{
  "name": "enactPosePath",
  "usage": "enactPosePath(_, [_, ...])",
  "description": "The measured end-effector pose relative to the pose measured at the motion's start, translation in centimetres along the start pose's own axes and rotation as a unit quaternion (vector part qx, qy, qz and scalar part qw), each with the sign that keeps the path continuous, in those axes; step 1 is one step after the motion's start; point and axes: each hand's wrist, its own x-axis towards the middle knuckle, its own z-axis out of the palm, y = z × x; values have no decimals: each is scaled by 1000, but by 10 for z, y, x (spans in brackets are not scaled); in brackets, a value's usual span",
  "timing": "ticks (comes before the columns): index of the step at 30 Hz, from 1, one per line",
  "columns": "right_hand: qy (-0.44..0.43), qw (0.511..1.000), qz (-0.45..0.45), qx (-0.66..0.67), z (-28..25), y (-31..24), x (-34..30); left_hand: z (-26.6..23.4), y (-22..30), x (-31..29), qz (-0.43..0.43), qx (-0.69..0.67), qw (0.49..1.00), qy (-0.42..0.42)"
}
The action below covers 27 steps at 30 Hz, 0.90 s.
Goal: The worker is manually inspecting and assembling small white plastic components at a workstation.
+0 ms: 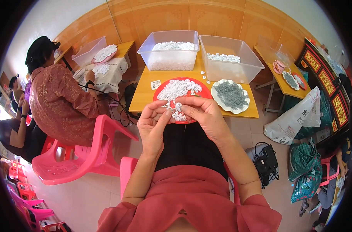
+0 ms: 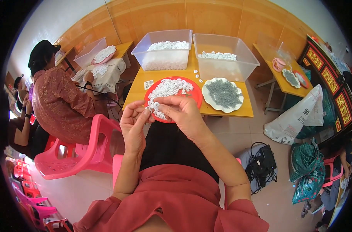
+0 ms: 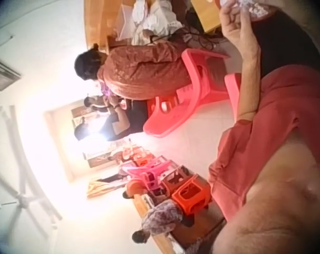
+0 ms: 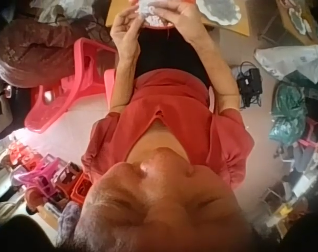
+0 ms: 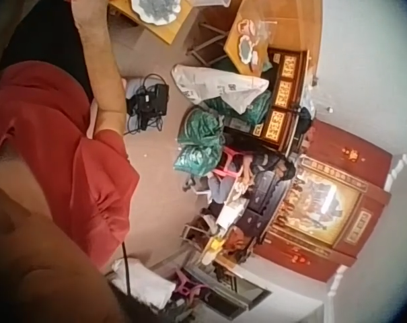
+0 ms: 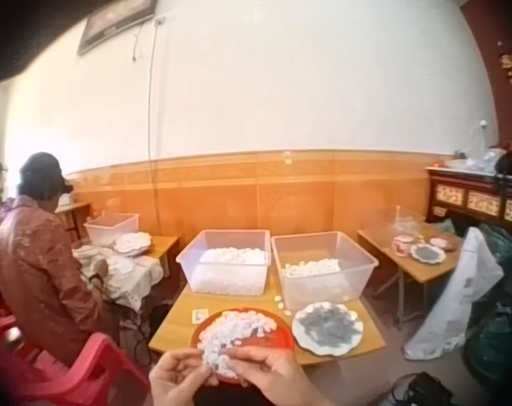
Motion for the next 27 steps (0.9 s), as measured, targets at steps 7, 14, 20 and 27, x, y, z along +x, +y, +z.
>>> enactPosePath(7, [-4, 999, -19, -27, 0, 0, 0, 2, 1, 1, 17, 35, 999, -4])
enactPosePath(14, [1, 999, -34, -38, 2, -1, 0, 2, 1, 1, 27, 50, 998, -8])
enactPosePath(20, [8, 992, -92, -81, 0, 6, 1, 6, 2, -2, 44, 79, 996, -4])
enactPosePath(27, [14, 976, -124, -176, 3, 3, -5, 8, 4, -6, 56, 117, 992, -5])
